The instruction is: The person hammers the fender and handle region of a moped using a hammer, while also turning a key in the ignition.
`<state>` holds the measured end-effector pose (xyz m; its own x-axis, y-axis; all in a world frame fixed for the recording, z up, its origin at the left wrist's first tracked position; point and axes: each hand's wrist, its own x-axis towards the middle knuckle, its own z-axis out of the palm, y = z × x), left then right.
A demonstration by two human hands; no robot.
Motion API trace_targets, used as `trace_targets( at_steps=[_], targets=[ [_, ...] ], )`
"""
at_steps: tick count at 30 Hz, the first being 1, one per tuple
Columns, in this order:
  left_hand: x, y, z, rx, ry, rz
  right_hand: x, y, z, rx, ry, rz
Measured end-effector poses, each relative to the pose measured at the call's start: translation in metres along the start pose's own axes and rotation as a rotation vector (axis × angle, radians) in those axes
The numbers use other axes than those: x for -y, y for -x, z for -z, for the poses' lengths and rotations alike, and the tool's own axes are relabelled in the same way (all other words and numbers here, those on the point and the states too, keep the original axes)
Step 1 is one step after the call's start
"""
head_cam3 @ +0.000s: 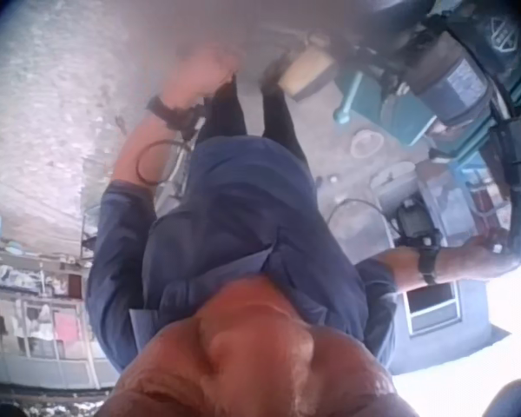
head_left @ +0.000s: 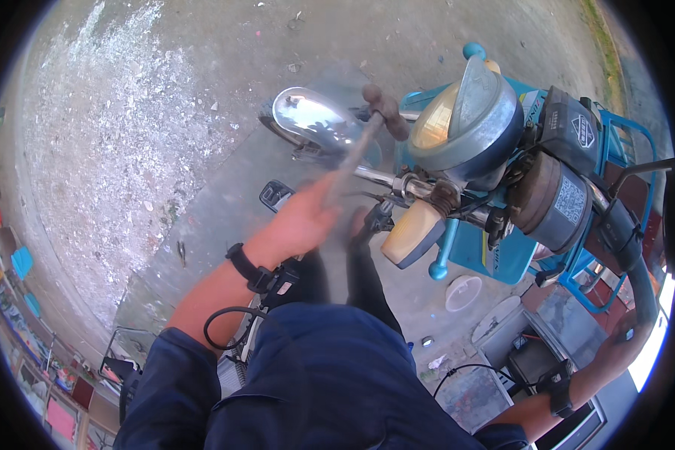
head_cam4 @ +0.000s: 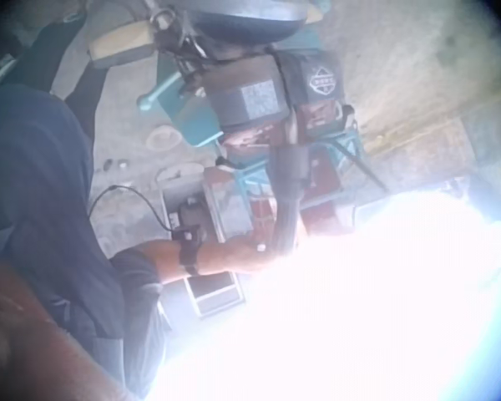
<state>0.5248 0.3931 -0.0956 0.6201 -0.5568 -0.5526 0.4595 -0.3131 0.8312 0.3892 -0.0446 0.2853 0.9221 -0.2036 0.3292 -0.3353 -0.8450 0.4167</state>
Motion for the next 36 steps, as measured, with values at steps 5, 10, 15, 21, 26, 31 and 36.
trace_targets(
  at_steps=[5,10,15,21,26,31,36],
  targets=[
    [0.01,-0.001,-0.011,0.159,0.006,0.033,0.019,-0.002,0.001,-0.019,0.029,-0.016],
    [-0.021,-0.01,0.013,-0.003,0.13,0.336,0.001,0.003,0.001,0.01,-0.077,-0.042],
    [0.003,-0.007,0.002,0.12,0.047,0.154,0.018,-0.003,0.001,0.02,-0.108,-0.087],
    [0.019,-0.007,0.015,0.152,-0.191,-0.055,0.016,-0.005,0.005,0.028,-0.087,-0.042],
    [-0.011,-0.022,0.032,-0.126,0.249,0.03,0.015,-0.004,-0.003,-0.077,-0.692,-0.558],
    [0.013,-0.015,0.002,-0.061,-0.041,-0.219,-0.011,-0.005,0.001,-0.032,-0.901,-0.578],
    [0.007,-0.013,0.023,0.158,-0.046,0.0,0.013,-0.006,0.01,0.062,0.09,-0.241]
  ],
)
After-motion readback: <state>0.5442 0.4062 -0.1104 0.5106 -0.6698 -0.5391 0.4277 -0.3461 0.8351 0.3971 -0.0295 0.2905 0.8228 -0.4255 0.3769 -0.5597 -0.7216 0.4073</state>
